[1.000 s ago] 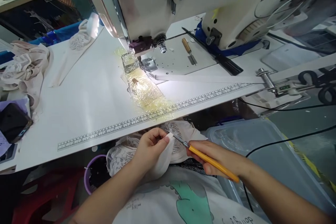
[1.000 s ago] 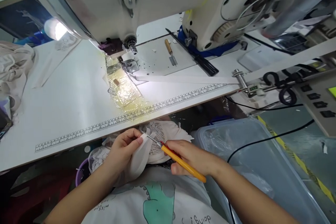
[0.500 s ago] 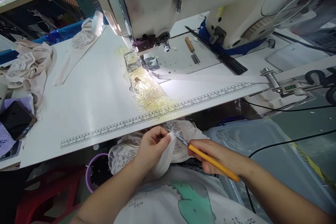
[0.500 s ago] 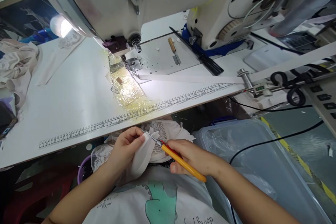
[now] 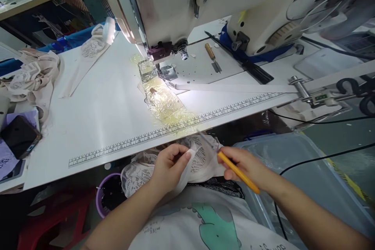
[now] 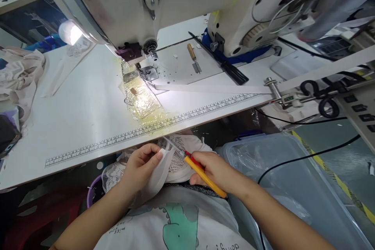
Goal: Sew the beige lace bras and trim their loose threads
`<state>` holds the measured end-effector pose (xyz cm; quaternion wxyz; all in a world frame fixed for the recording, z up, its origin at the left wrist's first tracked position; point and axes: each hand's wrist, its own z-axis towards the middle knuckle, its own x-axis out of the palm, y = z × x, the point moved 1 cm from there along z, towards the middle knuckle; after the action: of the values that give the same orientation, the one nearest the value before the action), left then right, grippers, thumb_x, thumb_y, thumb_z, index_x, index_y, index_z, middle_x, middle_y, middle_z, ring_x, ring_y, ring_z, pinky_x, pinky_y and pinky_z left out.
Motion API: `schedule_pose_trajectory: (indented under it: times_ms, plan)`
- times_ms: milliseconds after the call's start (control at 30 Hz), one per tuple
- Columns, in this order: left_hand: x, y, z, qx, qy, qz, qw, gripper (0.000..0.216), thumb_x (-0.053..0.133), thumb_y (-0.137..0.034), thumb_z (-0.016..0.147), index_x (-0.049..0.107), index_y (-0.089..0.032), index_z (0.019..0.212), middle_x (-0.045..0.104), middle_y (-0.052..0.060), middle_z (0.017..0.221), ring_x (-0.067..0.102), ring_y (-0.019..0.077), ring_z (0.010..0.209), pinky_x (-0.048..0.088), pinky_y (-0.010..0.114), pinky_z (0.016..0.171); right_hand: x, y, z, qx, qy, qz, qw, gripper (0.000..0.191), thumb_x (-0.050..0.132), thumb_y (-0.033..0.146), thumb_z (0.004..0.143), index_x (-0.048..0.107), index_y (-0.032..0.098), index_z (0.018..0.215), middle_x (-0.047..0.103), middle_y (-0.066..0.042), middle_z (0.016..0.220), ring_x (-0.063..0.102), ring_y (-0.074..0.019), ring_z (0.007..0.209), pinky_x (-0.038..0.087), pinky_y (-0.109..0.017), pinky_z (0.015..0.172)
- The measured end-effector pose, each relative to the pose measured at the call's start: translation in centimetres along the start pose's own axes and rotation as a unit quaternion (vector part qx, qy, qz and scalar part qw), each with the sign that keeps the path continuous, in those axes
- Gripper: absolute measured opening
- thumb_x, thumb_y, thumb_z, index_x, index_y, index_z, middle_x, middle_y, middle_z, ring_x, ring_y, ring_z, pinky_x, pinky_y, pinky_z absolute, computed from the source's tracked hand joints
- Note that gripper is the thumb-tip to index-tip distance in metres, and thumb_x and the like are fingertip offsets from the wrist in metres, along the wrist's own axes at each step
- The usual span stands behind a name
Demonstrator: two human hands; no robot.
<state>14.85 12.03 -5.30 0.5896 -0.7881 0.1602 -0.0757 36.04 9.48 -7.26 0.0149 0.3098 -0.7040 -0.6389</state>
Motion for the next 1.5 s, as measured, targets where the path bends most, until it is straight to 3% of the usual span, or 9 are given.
schedule_pose_trajectory:
  times_ms: [167,300,400,533,667,867,1067,1267,1500]
  plan:
    - [-0.2,0.2,-0.6,0.143,-0.022,0.144,0.979,0.018,0.053,-0.022,0.083,0.064,-0.017,0.097,0.064,0.005,0.079,0.059,0.016,0.072,0.045,0.027,0.066,-0.6,0.4,0.7,-0.057,-0.144,0.02,0.988,0.029,0.068,0.042,0.072,0.048,0.022,0.081,0.06,-0.004,0.09,0.055,-0.018,0.074,0.045,-0.029,0.063]
    - [-0.1,0.5,-1.3,0.156,-0.032,0.165,0.973,0.033,0.049,-0.021,0.086,0.045,-0.018,0.119,0.059,0.001,0.072,0.053,0.0123,0.059,0.042,0.024,0.055,0.6,2.3,2.4,-0.091,-0.108,0.034,0.989,0.018,0.063,0.029,0.077,0.051,0.021,0.089,0.062,-0.005,0.092,0.056,-0.0178,0.076,0.046,-0.031,0.069]
    - [0.1,0.5,-1.7,0.18,-0.04,0.152,0.971,0.028,0.044,-0.019,0.089,0.039,-0.02,0.117,0.058,0.001,0.075,0.056,0.0131,0.064,0.044,0.026,0.059,1.7,3.3,3.4,-0.09,-0.075,0.079,0.99,0.012,0.06,0.026,0.079,0.05,0.02,0.08,0.06,-0.004,0.085,0.055,-0.0158,0.071,0.046,-0.028,0.063]
    - [0.5,0.5,-1.6,0.214,-0.053,0.172,0.96,0.027,0.043,-0.015,0.089,0.037,-0.022,0.114,0.054,-0.001,0.072,0.055,0.0126,0.063,0.045,0.026,0.061,2.6,3.5,3.8,-0.075,-0.082,0.116,0.987,0.013,0.06,0.027,0.078,0.049,0.02,0.078,0.055,0.0,0.075,0.05,-0.0132,0.063,0.044,-0.026,0.058]
    - [0.6,1.1,-1.5,0.243,-0.036,0.194,0.95,0.034,0.041,-0.011,0.088,0.033,-0.022,0.118,0.056,0.003,0.086,0.058,0.0142,0.077,0.047,0.026,0.068,2.9,3.6,3.7,-0.05,-0.093,0.104,0.989,0.02,0.059,0.031,0.077,0.043,0.021,0.072,0.045,0.002,0.068,0.043,-0.0121,0.059,0.04,-0.026,0.054]
    - [0.0,1.2,-1.3,0.28,-0.066,0.202,0.936,0.017,0.05,-0.01,0.083,0.046,-0.021,0.094,0.052,0.004,0.09,0.054,0.0156,0.084,0.047,0.027,0.071,2.6,3.9,3.7,-0.051,-0.105,0.115,0.986,0.026,0.059,0.032,0.076,0.036,0.022,0.071,0.042,0.003,0.069,0.039,-0.0109,0.057,0.038,-0.026,0.053]
    - [-0.2,0.6,-1.5,0.187,-0.09,0.15,0.967,0.005,0.054,-0.016,0.083,0.053,-0.019,0.087,0.057,0.004,0.082,0.055,0.0152,0.075,0.046,0.027,0.067,2.8,3.5,3.7,-0.059,-0.106,0.118,0.985,0.026,0.06,0.03,0.077,0.036,0.022,0.072,0.043,0.003,0.071,0.04,-0.0115,0.059,0.038,-0.027,0.054]
    - [-0.3,0.2,-1.3,0.077,-0.054,0.024,0.995,0.011,0.059,-0.027,0.08,0.059,-0.017,0.077,0.058,0.004,0.076,0.053,0.0155,0.073,0.043,0.026,0.065,2.7,3.7,3.5,-0.06,-0.109,0.129,0.984,0.023,0.063,0.03,0.075,0.042,0.021,0.076,0.05,0.001,0.076,0.046,-0.0123,0.062,0.043,-0.027,0.057]
    - [0.0,-0.3,-1.2,0.036,-0.05,-0.043,0.997,0.015,0.063,-0.03,0.077,0.058,-0.017,0.074,0.056,0.003,0.075,0.052,0.0147,0.071,0.042,0.026,0.065,3.0,3.4,3.4,-0.065,-0.109,0.153,0.98,0.018,0.064,0.025,0.076,0.047,0.021,0.08,0.057,0.0,0.082,0.053,-0.0138,0.068,0.046,-0.027,0.061]
